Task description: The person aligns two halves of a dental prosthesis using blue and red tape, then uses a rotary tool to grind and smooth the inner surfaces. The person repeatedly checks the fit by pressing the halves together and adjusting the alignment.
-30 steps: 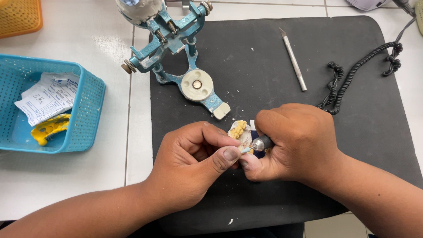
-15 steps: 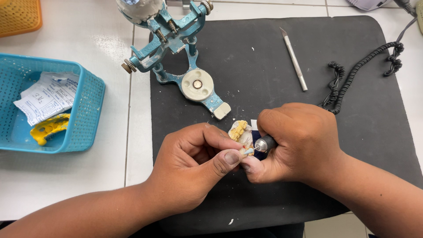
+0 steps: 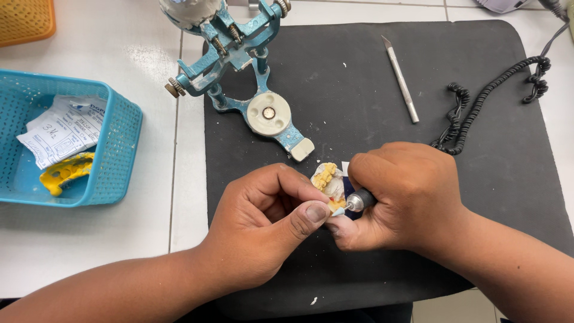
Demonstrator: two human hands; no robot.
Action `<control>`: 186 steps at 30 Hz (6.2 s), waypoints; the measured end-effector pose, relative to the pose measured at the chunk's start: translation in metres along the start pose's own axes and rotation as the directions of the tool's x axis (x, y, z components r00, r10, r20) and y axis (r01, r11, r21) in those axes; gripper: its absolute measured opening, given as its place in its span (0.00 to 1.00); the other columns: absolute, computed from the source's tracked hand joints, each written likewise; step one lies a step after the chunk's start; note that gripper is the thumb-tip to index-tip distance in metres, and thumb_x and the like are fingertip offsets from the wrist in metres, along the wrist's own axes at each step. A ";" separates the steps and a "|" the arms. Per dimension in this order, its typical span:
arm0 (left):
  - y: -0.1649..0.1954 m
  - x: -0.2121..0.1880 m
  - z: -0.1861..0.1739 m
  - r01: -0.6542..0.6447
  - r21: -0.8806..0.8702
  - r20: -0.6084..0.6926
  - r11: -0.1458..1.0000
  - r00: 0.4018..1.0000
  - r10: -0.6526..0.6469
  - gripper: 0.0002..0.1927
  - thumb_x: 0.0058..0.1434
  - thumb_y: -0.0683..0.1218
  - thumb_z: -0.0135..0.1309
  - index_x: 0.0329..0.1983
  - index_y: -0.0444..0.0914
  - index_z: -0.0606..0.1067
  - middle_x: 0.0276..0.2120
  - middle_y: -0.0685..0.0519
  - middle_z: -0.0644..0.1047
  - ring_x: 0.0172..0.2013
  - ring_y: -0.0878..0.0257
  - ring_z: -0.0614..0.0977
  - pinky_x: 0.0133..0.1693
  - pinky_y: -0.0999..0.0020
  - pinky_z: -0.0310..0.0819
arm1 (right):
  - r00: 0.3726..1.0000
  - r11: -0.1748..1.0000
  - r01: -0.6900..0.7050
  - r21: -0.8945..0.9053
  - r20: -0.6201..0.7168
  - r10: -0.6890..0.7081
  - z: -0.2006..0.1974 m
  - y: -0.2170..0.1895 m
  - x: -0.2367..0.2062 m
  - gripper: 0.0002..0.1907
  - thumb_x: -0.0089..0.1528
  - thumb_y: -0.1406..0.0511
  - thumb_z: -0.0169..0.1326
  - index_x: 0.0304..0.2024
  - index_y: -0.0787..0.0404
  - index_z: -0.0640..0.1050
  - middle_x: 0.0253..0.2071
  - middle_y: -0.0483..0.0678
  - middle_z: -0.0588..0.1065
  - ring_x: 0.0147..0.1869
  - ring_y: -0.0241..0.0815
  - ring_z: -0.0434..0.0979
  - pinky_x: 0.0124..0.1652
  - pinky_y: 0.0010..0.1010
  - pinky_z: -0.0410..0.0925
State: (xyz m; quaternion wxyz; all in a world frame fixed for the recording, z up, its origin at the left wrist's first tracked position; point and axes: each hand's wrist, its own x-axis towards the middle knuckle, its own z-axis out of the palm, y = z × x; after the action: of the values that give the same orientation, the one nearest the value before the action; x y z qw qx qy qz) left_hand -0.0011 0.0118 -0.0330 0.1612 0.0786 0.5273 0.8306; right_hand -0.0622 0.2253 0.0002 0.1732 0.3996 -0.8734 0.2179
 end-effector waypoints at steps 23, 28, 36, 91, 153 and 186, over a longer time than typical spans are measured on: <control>-0.004 0.005 -0.008 -0.082 0.129 0.126 0.988 0.990 0.065 0.06 0.70 0.42 0.57 0.45 0.33 0.78 0.42 0.50 0.82 0.44 0.67 0.84 0.49 0.70 0.83 | 0.998 0.998 0.056 -0.042 -0.016 -0.056 -0.016 0.000 0.003 0.33 0.52 0.40 0.62 0.14 0.57 0.66 0.12 0.44 0.62 0.16 0.42 0.64 0.18 0.35 0.56; -0.012 0.003 -0.007 -0.034 -0.029 0.130 0.999 0.991 0.038 0.07 0.71 0.42 0.55 0.46 0.33 0.77 0.42 0.50 0.82 0.45 0.65 0.84 0.51 0.68 0.84 | 0.998 0.998 0.066 -0.007 -0.024 -0.066 -0.012 -0.001 0.004 0.34 0.52 0.38 0.59 0.16 0.57 0.67 0.13 0.44 0.63 0.18 0.43 0.65 0.20 0.35 0.57; -0.013 0.004 -0.007 0.012 -0.061 0.108 0.998 0.994 -0.005 0.07 0.70 0.43 0.56 0.45 0.33 0.77 0.41 0.49 0.82 0.42 0.66 0.84 0.48 0.69 0.84 | 0.998 0.998 0.066 -0.009 -0.019 -0.067 -0.008 -0.002 0.005 0.34 0.53 0.38 0.59 0.15 0.57 0.67 0.13 0.44 0.63 0.16 0.43 0.65 0.18 0.34 0.57; 0.011 0.000 0.000 -0.257 0.283 0.105 0.924 0.966 0.236 0.03 0.68 0.39 0.59 0.43 0.36 0.77 0.45 0.49 0.80 0.47 0.66 0.83 0.52 0.70 0.80 | 0.973 0.897 0.231 0.377 -0.092 -0.212 -0.020 0.005 0.009 0.10 0.58 0.62 0.66 0.38 0.60 0.81 0.19 0.40 0.70 0.21 0.36 0.71 0.23 0.28 0.60; 0.000 -0.004 -0.005 -0.049 0.012 0.113 0.999 0.992 0.048 0.06 0.65 0.38 0.58 0.33 0.37 0.73 0.45 0.51 0.73 0.36 0.74 0.73 0.39 0.76 0.71 | 0.998 0.996 0.059 0.061 -0.018 -0.058 0.004 -0.001 0.003 0.37 0.51 0.35 0.56 0.16 0.59 0.66 0.15 0.47 0.61 0.19 0.46 0.65 0.20 0.37 0.58; 0.000 -0.004 -0.004 -0.060 0.024 0.077 0.998 0.995 0.058 0.06 0.65 0.38 0.59 0.33 0.37 0.73 0.44 0.51 0.73 0.34 0.74 0.72 0.37 0.76 0.71 | 0.999 0.998 0.048 0.041 -0.025 -0.047 0.005 0.000 0.002 0.38 0.53 0.32 0.52 0.17 0.59 0.66 0.15 0.46 0.60 0.18 0.44 0.64 0.21 0.36 0.57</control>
State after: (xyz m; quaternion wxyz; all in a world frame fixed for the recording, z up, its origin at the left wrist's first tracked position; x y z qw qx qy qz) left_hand 0.0019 0.0069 -0.0349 0.1555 0.1277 0.5291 0.8243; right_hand -0.0644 0.2214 -0.0036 0.1804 0.4211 -0.8568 0.2368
